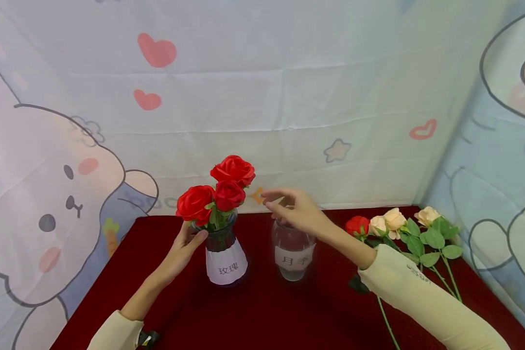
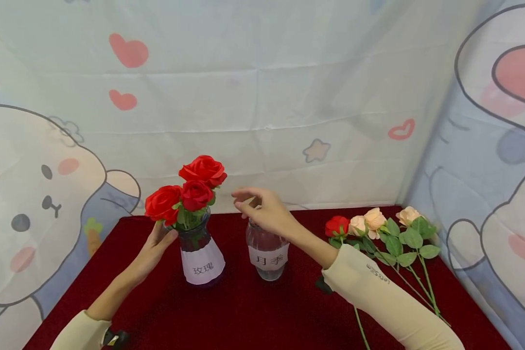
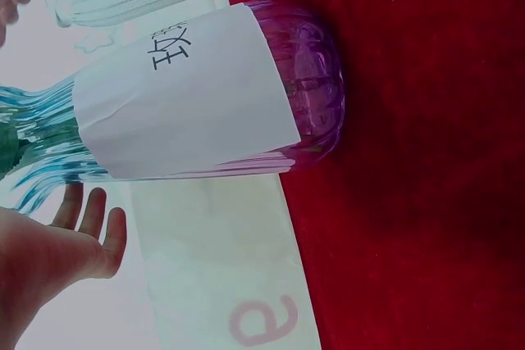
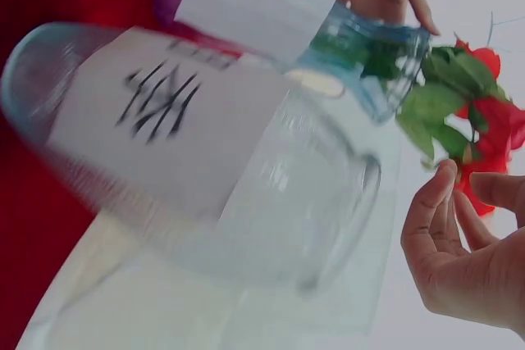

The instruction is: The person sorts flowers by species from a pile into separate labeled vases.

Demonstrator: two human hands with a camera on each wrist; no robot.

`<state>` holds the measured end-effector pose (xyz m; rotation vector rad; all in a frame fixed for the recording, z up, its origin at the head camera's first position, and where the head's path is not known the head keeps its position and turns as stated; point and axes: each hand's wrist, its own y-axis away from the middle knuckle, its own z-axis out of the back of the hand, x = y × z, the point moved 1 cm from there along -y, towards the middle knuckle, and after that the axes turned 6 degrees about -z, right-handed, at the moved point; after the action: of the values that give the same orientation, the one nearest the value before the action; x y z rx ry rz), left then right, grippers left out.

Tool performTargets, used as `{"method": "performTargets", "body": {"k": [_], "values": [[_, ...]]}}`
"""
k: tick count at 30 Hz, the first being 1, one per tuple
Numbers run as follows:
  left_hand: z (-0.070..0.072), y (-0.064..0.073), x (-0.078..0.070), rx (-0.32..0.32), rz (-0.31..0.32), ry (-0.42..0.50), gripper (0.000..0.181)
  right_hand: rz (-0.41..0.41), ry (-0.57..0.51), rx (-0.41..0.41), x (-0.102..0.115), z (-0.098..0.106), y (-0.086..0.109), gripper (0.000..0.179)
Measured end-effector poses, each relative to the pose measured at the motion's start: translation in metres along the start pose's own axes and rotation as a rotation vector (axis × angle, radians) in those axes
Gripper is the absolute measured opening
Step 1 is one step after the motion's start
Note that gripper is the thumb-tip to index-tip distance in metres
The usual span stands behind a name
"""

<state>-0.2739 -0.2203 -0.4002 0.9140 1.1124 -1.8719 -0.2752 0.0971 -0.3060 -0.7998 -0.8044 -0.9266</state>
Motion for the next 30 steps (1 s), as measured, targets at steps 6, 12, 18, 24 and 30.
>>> {"method": "performTargets", "body": {"k": [6, 12, 18, 24, 30], "values": [[0.002, -0.001, 0.001, 0.0, -0.001, 0.009, 0.069, -0.005, 0.074, -0.074, -0.018, 0.04, 0.024, 0.03], [0.0, -0.002, 0.002, 0.01, 0.005, 0.016, 0.071, -0.068, 0.114, -0.129, -0.049, 0.075, 0.049, 0.03], [-0.001, 0.0, 0.002, 0.005, 0.0, 0.032, 0.07, -0.105, 0.152, -0.144, -0.076, 0.099, 0.065, 0.029], [-0.001, -0.001, 0.0, 0.011, -0.011, 0.028, 0.071, -0.175, 0.168, -0.145, -0.107, 0.116, 0.076, 0.032], [-0.002, 0.0, -0.002, 0.009, -0.009, 0.029, 0.07, -0.246, 0.193, -0.087, -0.14, 0.126, 0.083, 0.034]]}}
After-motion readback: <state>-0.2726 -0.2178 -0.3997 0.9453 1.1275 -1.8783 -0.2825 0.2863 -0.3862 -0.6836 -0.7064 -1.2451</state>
